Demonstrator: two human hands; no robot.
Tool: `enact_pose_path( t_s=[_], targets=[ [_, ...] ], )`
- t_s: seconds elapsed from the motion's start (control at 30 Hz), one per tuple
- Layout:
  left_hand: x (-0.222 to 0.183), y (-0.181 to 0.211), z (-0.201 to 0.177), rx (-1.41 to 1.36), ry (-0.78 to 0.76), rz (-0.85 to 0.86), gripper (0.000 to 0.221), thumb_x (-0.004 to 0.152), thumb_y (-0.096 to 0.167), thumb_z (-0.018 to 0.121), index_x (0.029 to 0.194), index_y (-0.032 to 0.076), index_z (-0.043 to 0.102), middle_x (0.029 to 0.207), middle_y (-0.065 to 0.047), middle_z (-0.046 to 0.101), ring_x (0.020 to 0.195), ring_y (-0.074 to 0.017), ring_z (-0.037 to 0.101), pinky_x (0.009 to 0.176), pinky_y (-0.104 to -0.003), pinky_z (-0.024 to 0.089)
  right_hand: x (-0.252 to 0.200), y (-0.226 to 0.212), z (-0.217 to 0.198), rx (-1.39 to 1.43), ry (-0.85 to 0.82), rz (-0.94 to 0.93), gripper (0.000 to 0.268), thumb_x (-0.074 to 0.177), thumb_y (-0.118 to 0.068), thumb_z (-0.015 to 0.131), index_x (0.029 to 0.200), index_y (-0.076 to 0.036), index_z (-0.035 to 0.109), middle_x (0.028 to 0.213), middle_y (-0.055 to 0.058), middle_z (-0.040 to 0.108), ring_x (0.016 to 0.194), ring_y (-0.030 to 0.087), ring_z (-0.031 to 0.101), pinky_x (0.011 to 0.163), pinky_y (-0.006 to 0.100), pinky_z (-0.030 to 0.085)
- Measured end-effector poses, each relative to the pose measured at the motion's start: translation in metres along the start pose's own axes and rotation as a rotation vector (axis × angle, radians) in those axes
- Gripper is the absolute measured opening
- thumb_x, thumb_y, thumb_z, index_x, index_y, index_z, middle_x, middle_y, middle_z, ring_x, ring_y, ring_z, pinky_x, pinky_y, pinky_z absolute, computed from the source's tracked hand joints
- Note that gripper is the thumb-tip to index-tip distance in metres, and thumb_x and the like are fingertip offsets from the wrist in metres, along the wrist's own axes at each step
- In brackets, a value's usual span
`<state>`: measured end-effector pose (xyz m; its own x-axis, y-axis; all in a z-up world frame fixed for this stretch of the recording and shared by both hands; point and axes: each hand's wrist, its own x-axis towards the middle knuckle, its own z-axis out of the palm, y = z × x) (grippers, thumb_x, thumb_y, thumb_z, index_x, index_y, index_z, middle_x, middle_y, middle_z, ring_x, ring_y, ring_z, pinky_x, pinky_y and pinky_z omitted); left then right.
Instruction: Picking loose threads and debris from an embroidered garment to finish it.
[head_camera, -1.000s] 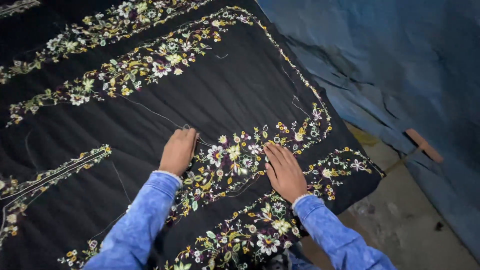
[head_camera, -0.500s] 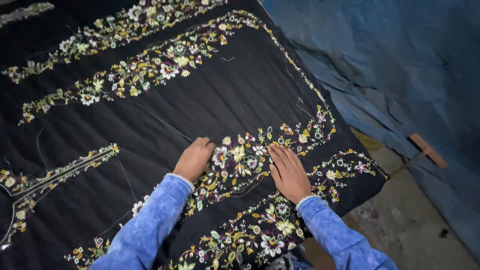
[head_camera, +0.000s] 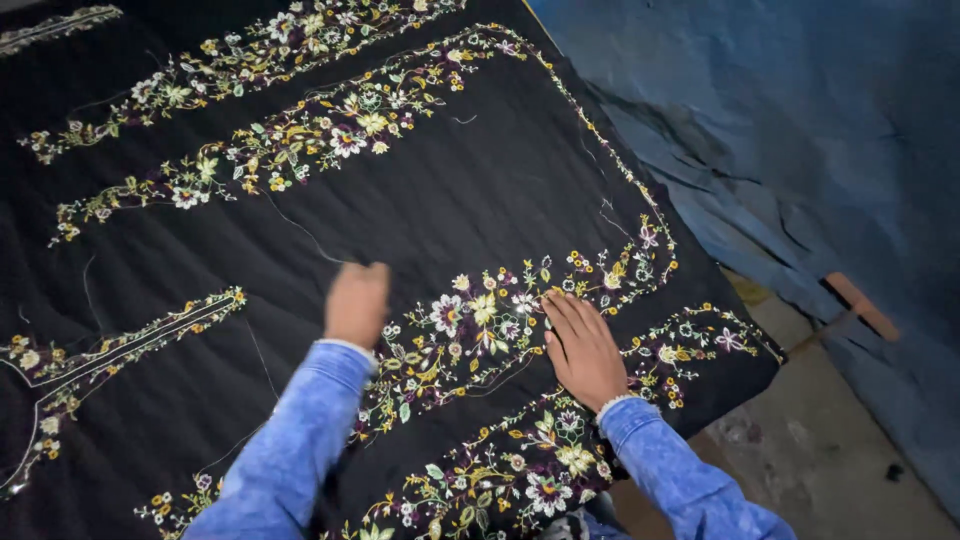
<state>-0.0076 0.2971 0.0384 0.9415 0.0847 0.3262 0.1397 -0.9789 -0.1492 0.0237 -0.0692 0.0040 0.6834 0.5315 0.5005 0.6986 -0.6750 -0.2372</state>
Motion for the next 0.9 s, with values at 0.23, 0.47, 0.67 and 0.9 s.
enact_pose_path(
  t_s=[0.23,0.47,0.67,0.9],
  targets=[
    [-0.026,-0.069,0.04,0.158,0.102,-0.245,0.013,0.086,0.021,0.07,0.094,0.016,0.061,0.075,-0.004,0.065,0.073,-0.0248,0.066,0.076,-0.036,0.051,-0.001,0.0,0.001,-0.02,-0.01,-0.009,0.048,0.104,-0.026,0.049,0.149,-0.012,0.051,0.15,0.008,0.054,0.139,0.028,0.049,0.121,0.043,0.034],
    [-0.046,-0.061,0.05,0.121,-0.051,-0.616,0.018,0.097,0.023,0.049,0.087,0.015,0.062,0.071,-0.01,0.07,0.071,-0.03,0.074,0.064,-0.044,0.056,-0.002,0.003,0.006,-0.024,0.008,-0.017,0.046,0.104,-0.026,0.048,0.149,-0.012,0.052,0.15,0.007,0.054,0.139,0.028,0.049,0.12,0.043,0.035],
    [-0.06,0.028,0.033,0.035,0.1,-0.384,0.013,0.094,0.016,0.055,0.082,0.014,0.059,0.066,-0.01,0.066,0.064,-0.0293,0.07,0.059,-0.04,0.053,-0.006,0.0,0.002,-0.006,-0.003,-0.013,0.046,0.105,-0.025,0.047,0.148,-0.011,0.051,0.151,0.008,0.053,0.14,0.029,0.049,0.12,0.044,0.035],
    [-0.132,0.191,-0.021,-0.383,-0.221,0.553,0.015,0.084,0.001,0.066,0.096,0.008,0.061,0.086,-0.012,0.064,0.092,-0.0305,0.057,0.089,-0.043,0.052,0.006,-0.002,-0.009,0.125,-0.083,0.014,0.048,0.107,-0.028,0.039,0.149,-0.007,0.049,0.155,0.01,0.05,0.145,0.029,0.042,0.122,0.048,0.028]
  ],
)
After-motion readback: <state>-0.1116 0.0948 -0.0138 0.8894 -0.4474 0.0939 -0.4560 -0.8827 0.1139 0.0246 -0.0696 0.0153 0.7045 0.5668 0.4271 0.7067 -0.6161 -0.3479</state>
